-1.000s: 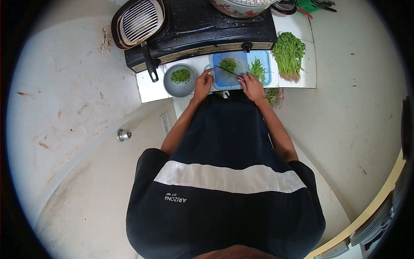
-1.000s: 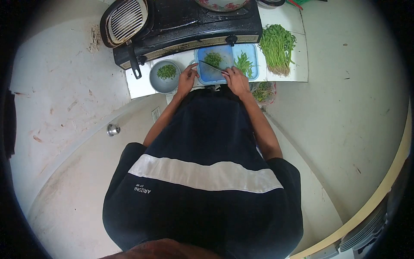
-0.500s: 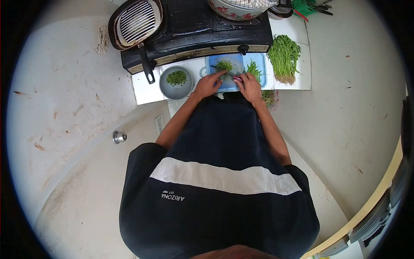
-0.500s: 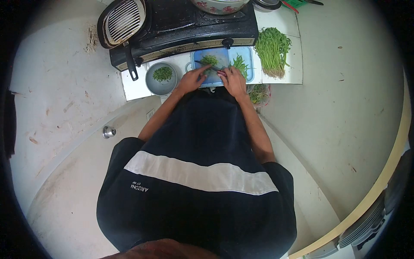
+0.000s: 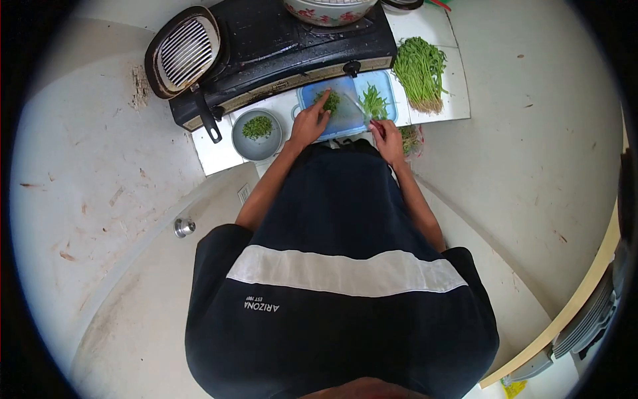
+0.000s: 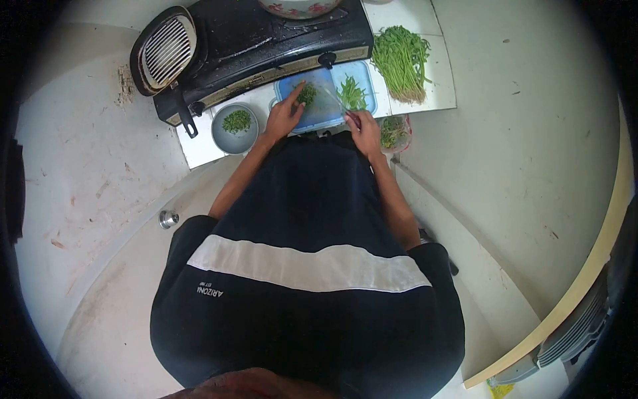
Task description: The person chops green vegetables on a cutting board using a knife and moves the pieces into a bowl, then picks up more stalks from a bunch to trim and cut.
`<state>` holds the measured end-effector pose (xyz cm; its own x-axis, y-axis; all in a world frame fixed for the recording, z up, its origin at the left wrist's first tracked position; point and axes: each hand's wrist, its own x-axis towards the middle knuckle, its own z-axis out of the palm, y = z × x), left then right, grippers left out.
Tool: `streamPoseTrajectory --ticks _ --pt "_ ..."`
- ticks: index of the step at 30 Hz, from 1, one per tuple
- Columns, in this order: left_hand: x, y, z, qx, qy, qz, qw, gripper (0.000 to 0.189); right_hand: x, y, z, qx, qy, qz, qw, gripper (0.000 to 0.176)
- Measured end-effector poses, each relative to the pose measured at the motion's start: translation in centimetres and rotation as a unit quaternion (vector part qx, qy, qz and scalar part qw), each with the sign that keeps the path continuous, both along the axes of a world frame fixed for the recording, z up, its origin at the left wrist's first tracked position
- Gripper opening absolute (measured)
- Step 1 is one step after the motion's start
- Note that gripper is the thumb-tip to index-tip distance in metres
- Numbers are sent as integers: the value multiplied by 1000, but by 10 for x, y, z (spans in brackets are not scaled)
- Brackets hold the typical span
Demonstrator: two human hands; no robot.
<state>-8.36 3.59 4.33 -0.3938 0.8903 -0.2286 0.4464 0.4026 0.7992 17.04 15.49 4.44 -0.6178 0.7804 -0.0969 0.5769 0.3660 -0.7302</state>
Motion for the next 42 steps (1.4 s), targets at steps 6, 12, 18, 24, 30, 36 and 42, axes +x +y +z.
streamPoseTrajectory --ticks 6,12,18,24,30,36,42 --pt "20 40 -11 95 24 -96 990 43 38 3 1 -4 -18 -129 991 35" --pt "52 119 -25 141 90 -197 966 29 81 -3 11 -9 6 -244 970 35" --pt "89 172 -46 78 165 -296 938 27 117 -2 16 -17 17 -307 952 35" --pt "100 193 -63 39 210 -317 924 15 138 -6 23 -10 15 -344 939 36" --pt "91 182 -58 135 232 -418 868 14 145 -5 17 -12 9 -355 935 36" --pt "87 162 -50 133 265 -492 819 17 141 5 14 -9 8 -336 942 40" --pt "92 156 -52 163 239 -486 825 19 139 12 7 -2 13 -321 947 41"
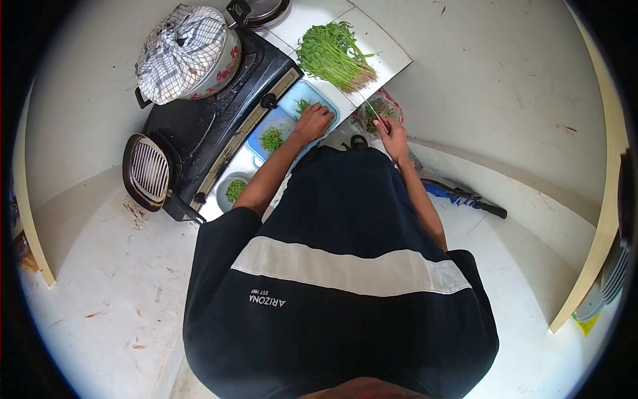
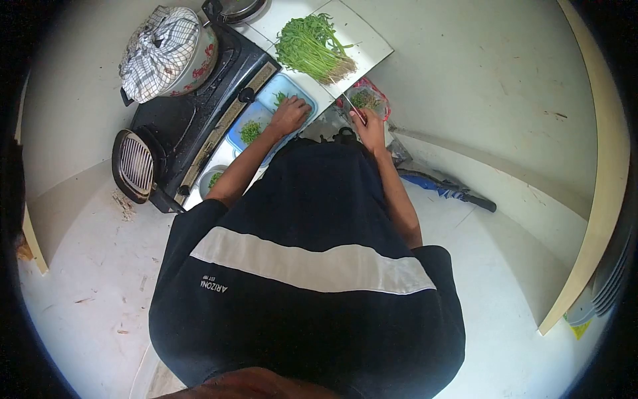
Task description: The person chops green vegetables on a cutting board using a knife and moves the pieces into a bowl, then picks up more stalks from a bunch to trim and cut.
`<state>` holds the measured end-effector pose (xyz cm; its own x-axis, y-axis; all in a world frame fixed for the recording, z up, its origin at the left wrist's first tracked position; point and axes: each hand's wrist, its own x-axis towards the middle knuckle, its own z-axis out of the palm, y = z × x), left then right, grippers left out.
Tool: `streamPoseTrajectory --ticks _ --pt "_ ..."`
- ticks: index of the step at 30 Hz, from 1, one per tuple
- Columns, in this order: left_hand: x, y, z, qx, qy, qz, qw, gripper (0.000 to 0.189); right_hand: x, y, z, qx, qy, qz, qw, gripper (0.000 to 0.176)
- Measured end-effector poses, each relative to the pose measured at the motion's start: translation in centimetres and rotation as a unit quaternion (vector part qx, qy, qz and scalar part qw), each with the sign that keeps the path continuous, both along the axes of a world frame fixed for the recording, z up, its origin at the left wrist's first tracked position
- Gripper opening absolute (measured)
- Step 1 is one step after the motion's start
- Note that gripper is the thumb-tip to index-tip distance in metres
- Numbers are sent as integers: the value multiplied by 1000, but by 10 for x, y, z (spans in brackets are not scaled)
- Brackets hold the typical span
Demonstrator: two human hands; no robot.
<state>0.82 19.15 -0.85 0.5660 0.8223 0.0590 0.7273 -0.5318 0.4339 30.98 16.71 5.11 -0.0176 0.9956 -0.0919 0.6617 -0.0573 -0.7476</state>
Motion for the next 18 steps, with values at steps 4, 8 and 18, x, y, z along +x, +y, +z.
streamPoseTrajectory --ticks 4,8,18 --pt "4 1 -3 5 33 4 999 16 -1 2 -2 5 1 5 1000 39" --pt "7 -1 1 0 3 28 1000 14 -1 2 -4 7 20 8 1000 38" --pt "-17 -7 17 -246 -526 350 735 16 -8 11 -2 -60 40 37 997 36"
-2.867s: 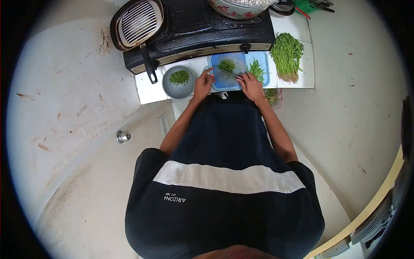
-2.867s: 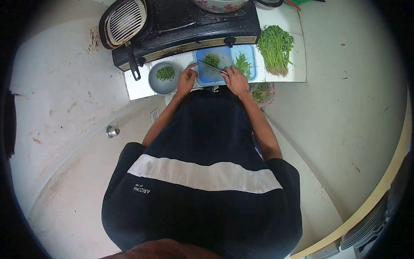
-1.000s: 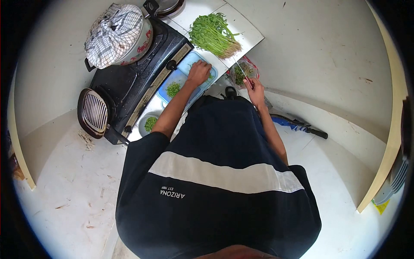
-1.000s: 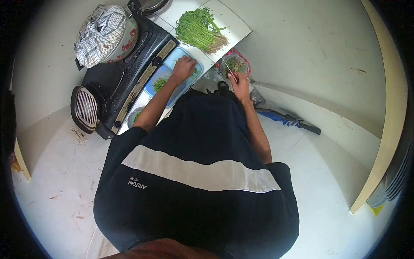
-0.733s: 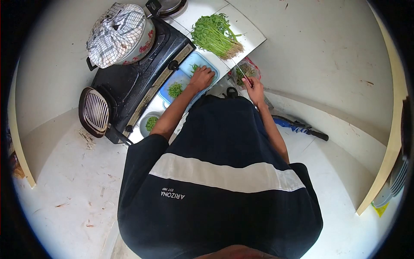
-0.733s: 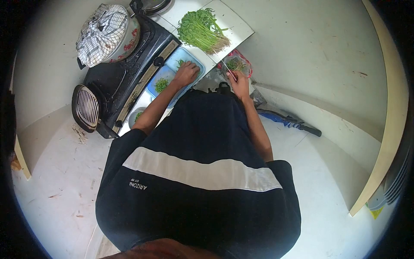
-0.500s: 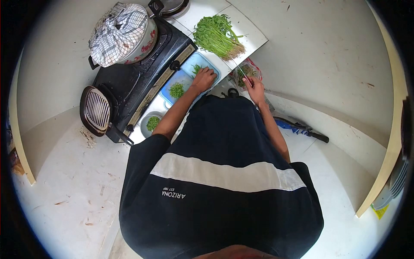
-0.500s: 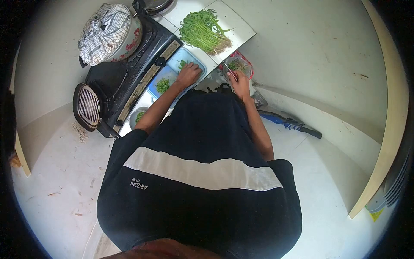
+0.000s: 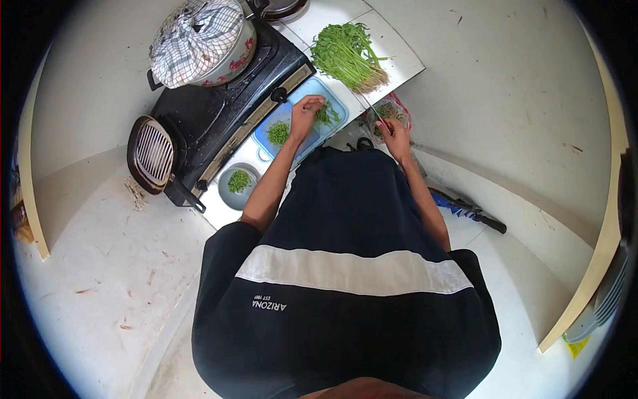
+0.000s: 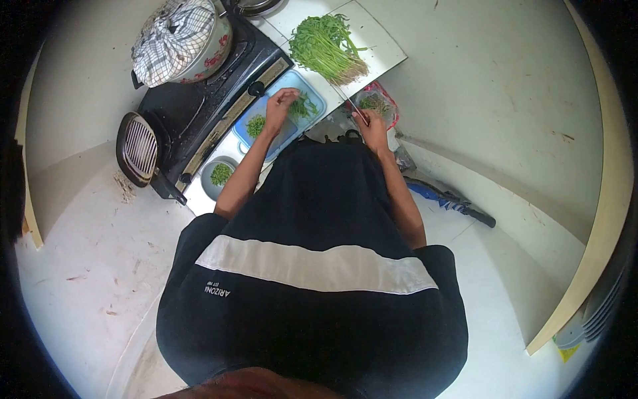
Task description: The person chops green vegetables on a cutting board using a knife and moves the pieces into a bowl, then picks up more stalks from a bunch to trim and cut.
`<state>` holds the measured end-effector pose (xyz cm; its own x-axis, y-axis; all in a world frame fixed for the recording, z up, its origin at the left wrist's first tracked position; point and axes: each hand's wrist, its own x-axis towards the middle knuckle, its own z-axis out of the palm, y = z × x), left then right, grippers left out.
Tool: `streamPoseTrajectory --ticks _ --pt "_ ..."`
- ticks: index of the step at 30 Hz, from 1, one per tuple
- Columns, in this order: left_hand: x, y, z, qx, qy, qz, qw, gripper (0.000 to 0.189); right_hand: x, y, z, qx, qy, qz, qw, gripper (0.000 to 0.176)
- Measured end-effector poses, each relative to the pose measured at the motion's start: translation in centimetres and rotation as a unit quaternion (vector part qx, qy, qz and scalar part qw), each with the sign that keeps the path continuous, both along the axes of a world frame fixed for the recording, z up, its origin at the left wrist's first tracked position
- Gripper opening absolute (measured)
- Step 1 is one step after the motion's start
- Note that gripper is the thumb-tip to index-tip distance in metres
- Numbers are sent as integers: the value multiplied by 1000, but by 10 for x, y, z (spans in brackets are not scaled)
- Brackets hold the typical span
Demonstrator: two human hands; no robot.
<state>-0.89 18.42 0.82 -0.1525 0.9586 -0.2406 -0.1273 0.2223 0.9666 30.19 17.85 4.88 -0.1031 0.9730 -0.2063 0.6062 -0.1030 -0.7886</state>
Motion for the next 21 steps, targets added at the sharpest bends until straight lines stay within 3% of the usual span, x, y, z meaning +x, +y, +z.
streamPoseTrajectory --ticks 4,8,10,14,21 --pt "-6 -7 21 -74 -43 68 994 17 -7 7 5 -10 20 28 999 35" --pt "-1 -12 24 -69 -75 115 988 18 -14 16 11 -1 17 47 999 35" --pt "2 -14 26 -27 -64 117 991 18 -20 21 22 -80 31 25 996 36" --pt "6 -15 35 -20 -55 126 990 17 -25 33 -9 -28 98 36 994 37" --pt "15 -27 73 42 -10 82 996 16 -87 56 51 -101 227 117 962 30"
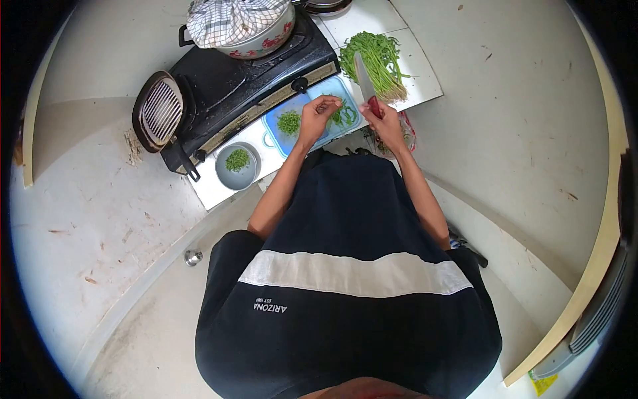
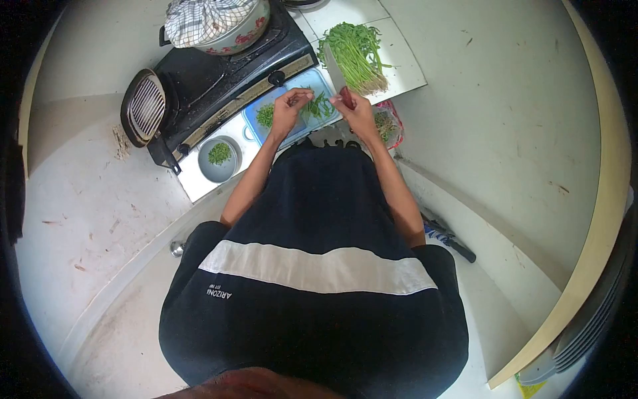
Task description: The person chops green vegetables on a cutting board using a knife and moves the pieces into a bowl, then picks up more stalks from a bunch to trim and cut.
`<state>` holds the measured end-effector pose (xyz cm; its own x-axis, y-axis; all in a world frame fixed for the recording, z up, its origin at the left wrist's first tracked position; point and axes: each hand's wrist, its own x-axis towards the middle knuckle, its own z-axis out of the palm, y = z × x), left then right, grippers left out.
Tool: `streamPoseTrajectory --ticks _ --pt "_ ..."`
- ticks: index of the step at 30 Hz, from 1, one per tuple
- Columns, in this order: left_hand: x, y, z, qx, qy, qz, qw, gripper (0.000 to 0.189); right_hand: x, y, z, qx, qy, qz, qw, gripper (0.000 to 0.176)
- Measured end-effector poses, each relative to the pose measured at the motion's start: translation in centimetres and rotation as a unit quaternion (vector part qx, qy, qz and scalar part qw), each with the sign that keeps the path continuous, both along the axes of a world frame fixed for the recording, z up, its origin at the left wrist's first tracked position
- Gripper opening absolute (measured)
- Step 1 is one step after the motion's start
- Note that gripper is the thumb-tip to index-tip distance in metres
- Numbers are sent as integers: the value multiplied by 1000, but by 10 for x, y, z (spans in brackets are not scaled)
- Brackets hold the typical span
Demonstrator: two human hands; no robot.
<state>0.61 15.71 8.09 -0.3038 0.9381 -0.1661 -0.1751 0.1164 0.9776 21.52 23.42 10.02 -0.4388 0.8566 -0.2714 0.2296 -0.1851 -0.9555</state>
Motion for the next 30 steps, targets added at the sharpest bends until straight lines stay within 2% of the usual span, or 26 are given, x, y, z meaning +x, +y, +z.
streamPoseTrajectory --ticks 2,5,10,13,15,20,22,27,29,30 --pt "0 -6 7 -1 -10 -2 1000 15 -22 1 19 -55 62 10 997 30" --pt "-5 -17 15 -5 34 -16 999 15 -42 2 21 -53 78 62 994 27" --pt "-22 -39 23 -24 47 -25 998 18 -65 -6 20 -33 50 127 990 29" --pt "-36 -56 25 -28 32 -11 999 18 -83 -12 19 -16 42 142 989 18" --pt "-47 -71 26 -56 46 0 997 20 -95 -16 19 2 19 136 991 29" --pt "-74 -115 14 -104 58 64 991 20 -122 -26 11 -4 24 120 993 28" --pt "-83 -134 4 -61 59 93 992 22 -131 -33 14 -8 17 125 992 28" --pt "-100 -169 -14 -108 66 106 986 25 -145 -50 10 -10 4 125 992 27" --pt "-99 -173 -11 -166 214 168 948 26 -149 -54 11 10 4 130 991 27" --pt "-101 -175 -12 -177 343 143 912 33 -149 -56 10 3 3 138 990 27"
